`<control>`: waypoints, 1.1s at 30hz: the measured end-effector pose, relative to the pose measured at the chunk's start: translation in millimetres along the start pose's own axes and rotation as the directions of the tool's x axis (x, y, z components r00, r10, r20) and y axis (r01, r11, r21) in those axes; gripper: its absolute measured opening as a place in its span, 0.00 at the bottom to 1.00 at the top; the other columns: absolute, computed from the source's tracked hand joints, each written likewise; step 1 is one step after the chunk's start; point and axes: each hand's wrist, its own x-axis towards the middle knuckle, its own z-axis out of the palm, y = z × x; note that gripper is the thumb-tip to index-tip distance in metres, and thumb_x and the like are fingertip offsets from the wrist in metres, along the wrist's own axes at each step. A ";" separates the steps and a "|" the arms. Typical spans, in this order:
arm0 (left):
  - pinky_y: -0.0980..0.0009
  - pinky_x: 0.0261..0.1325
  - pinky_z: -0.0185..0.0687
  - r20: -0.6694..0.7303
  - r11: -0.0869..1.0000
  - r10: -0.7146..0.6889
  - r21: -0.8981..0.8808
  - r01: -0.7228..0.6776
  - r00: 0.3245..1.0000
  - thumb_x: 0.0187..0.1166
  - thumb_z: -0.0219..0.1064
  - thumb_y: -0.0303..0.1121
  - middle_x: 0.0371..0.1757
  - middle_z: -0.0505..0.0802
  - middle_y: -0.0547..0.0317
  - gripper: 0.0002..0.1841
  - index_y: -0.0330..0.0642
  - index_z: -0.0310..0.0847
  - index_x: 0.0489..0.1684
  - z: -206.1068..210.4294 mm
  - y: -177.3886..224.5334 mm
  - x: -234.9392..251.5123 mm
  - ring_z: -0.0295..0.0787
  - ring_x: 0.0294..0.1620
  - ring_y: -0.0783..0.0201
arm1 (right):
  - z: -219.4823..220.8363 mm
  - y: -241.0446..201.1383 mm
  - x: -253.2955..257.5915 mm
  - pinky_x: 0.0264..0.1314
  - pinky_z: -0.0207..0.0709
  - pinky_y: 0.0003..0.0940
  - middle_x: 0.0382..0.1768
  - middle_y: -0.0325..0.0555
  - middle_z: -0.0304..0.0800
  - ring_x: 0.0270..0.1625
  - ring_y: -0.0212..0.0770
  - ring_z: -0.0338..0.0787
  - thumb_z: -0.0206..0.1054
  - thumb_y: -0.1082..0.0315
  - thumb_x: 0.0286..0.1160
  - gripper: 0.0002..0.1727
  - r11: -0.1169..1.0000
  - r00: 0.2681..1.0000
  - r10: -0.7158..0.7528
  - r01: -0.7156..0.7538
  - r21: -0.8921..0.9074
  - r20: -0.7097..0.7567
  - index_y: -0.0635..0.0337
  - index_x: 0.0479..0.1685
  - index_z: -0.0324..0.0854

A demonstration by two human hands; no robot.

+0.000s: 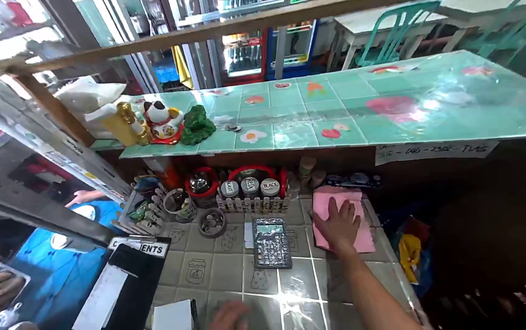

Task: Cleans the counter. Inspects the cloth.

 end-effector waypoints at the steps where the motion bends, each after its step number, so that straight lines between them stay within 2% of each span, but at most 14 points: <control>1: 0.54 0.82 0.73 -0.046 0.999 0.041 0.025 -0.040 0.998 0.87 0.60 0.33 0.74 0.85 0.44 0.18 0.36 0.83 0.70 -4.6 -4.7 37.9 0.79 0.78 0.52 | 3.1 -2.0 -4.2 0.89 0.33 0.79 0.94 0.65 0.43 0.96 0.68 0.39 0.58 0.28 0.75 0.50 0.999 1.000 -0.018 0.017 -0.049 -0.022 0.44 0.95 0.55; 2: 0.54 0.83 0.72 -0.074 0.997 0.055 0.056 -0.050 0.996 0.86 0.60 0.33 0.76 0.84 0.44 0.19 0.38 0.82 0.71 -7.6 -8.2 75.9 0.77 0.80 0.51 | 3.6 -1.4 -5.6 0.89 0.35 0.78 0.94 0.63 0.45 0.96 0.66 0.41 0.54 0.30 0.79 0.45 0.996 0.999 -0.034 0.031 -0.078 -0.039 0.42 0.94 0.57; 5: 0.53 0.87 0.65 -0.022 0.982 -0.052 0.178 0.055 0.998 0.88 0.58 0.39 0.84 0.76 0.49 0.23 0.45 0.75 0.80 -13.5 -10.7 175.7 0.69 0.86 0.51 | 6.7 6.2 -2.3 0.89 0.39 0.76 0.93 0.59 0.51 0.95 0.64 0.46 0.48 0.40 0.88 0.35 0.995 0.995 -0.053 0.046 -0.086 -0.080 0.41 0.92 0.61; 10: 0.45 0.85 0.65 0.081 0.938 -0.137 0.329 0.103 0.987 0.79 0.70 0.51 0.81 0.79 0.51 0.34 0.49 0.71 0.84 -5.6 -18.5 254.9 0.71 0.84 0.49 | 6.0 7.7 5.2 0.91 0.52 0.64 0.89 0.50 0.66 0.91 0.54 0.64 0.48 0.59 0.92 0.29 0.997 0.968 0.048 -0.032 0.067 -0.246 0.53 0.90 0.63; 13: 0.43 0.85 0.62 0.178 0.935 -0.164 0.342 0.095 0.970 0.76 0.73 0.50 0.80 0.80 0.50 0.34 0.52 0.72 0.83 -7.4 -23.4 265.6 0.69 0.84 0.47 | 1.9 1.6 8.8 0.90 0.56 0.63 0.88 0.51 0.67 0.89 0.55 0.67 0.49 0.69 0.88 0.30 0.988 0.948 0.133 -0.105 0.112 -0.289 0.53 0.91 0.62; 15: 0.42 0.84 0.62 0.222 0.939 -0.175 0.330 0.095 0.959 0.74 0.74 0.49 0.80 0.80 0.50 0.35 0.52 0.72 0.83 -10.6 -27.7 269.5 0.69 0.84 0.46 | 4.1 -6.4 12.9 0.89 0.53 0.68 0.87 0.56 0.67 0.90 0.59 0.64 0.53 0.74 0.82 0.32 0.991 0.963 0.121 -0.103 0.086 -0.241 0.53 0.89 0.65; 17: 0.43 0.84 0.62 0.235 0.934 -0.198 0.339 0.111 0.952 0.73 0.76 0.49 0.80 0.80 0.50 0.35 0.52 0.73 0.83 -12.0 -26.6 272.4 0.69 0.84 0.46 | 13.3 -18.5 18.6 0.89 0.51 0.72 0.87 0.59 0.67 0.91 0.64 0.61 0.56 0.76 0.80 0.32 0.999 0.984 0.021 -0.013 0.046 -0.179 0.52 0.86 0.70; 20: 0.44 0.85 0.62 0.225 0.925 -0.230 0.352 0.141 0.947 0.71 0.77 0.49 0.80 0.80 0.51 0.36 0.51 0.73 0.82 -12.3 -25.2 272.5 0.69 0.84 0.46 | 27.3 -40.8 13.4 0.89 0.56 0.67 0.85 0.56 0.71 0.90 0.60 0.65 0.59 0.76 0.78 0.29 0.987 0.984 -0.155 0.158 0.031 -0.088 0.46 0.79 0.80; 24: 0.47 0.85 0.64 0.182 0.934 -0.247 0.308 0.184 0.952 0.69 0.79 0.45 0.78 0.82 0.51 0.36 0.52 0.75 0.80 -9.5 -26.6 271.3 0.72 0.82 0.48 | 16.7 -30.2 -30.7 0.92 0.56 0.58 0.83 0.45 0.77 0.89 0.53 0.67 0.55 0.78 0.78 0.29 0.944 0.944 -0.307 0.286 0.163 0.121 0.39 0.72 0.86; 26: 0.48 0.85 0.65 0.149 0.914 -0.269 0.352 0.203 0.951 0.69 0.79 0.43 0.79 0.80 0.48 0.37 0.50 0.73 0.83 -6.4 -19.1 267.0 0.71 0.83 0.47 | 9.6 -6.3 -63.7 0.90 0.62 0.55 0.78 0.40 0.83 0.86 0.51 0.73 0.53 0.81 0.74 0.31 0.876 0.899 -0.422 0.373 0.305 0.114 0.39 0.66 0.91; 28: 0.45 0.85 0.64 0.111 0.875 -0.254 0.449 0.179 0.961 0.71 0.77 0.42 0.82 0.77 0.45 0.38 0.47 0.69 0.85 -3.1 -5.8 256.7 0.69 0.85 0.43 | -8.3 18.0 -80.0 0.89 0.66 0.51 0.73 0.42 0.87 0.83 0.48 0.78 0.49 0.83 0.72 0.32 0.778 0.872 -0.482 0.382 0.499 0.083 0.46 0.63 0.92; 30: 0.39 0.79 0.70 0.019 0.890 -0.038 0.455 0.025 0.999 0.74 0.75 0.38 0.77 0.82 0.38 0.31 0.39 0.77 0.78 5.7 12.4 236.9 0.75 0.79 0.37 | -36.6 44.8 -72.8 0.88 0.68 0.49 0.72 0.48 0.87 0.81 0.48 0.79 0.45 0.81 0.73 0.30 0.755 0.917 -0.399 0.338 0.561 -0.016 0.56 0.64 0.91; 31: 0.40 0.78 0.72 -0.013 0.907 0.061 0.418 -0.050 0.998 0.76 0.72 0.36 0.74 0.85 0.38 0.26 0.38 0.81 0.74 13.2 28.1 231.0 0.78 0.77 0.37 | -51.0 58.0 -62.5 0.87 0.68 0.50 0.72 0.52 0.86 0.81 0.50 0.79 0.44 0.78 0.74 0.29 0.783 0.946 -0.309 0.313 0.537 -0.101 0.60 0.65 0.89; 33: 0.46 0.81 0.70 0.023 0.935 0.156 0.318 -0.156 0.987 0.82 0.64 0.31 0.73 0.86 0.43 0.19 0.39 0.83 0.71 36.1 69.3 234.2 0.77 0.78 0.42 | -66.1 78.8 -41.1 0.87 0.66 0.55 0.75 0.59 0.82 0.82 0.56 0.77 0.44 0.77 0.74 0.29 0.884 0.963 -0.142 0.227 0.408 -0.229 0.64 0.69 0.85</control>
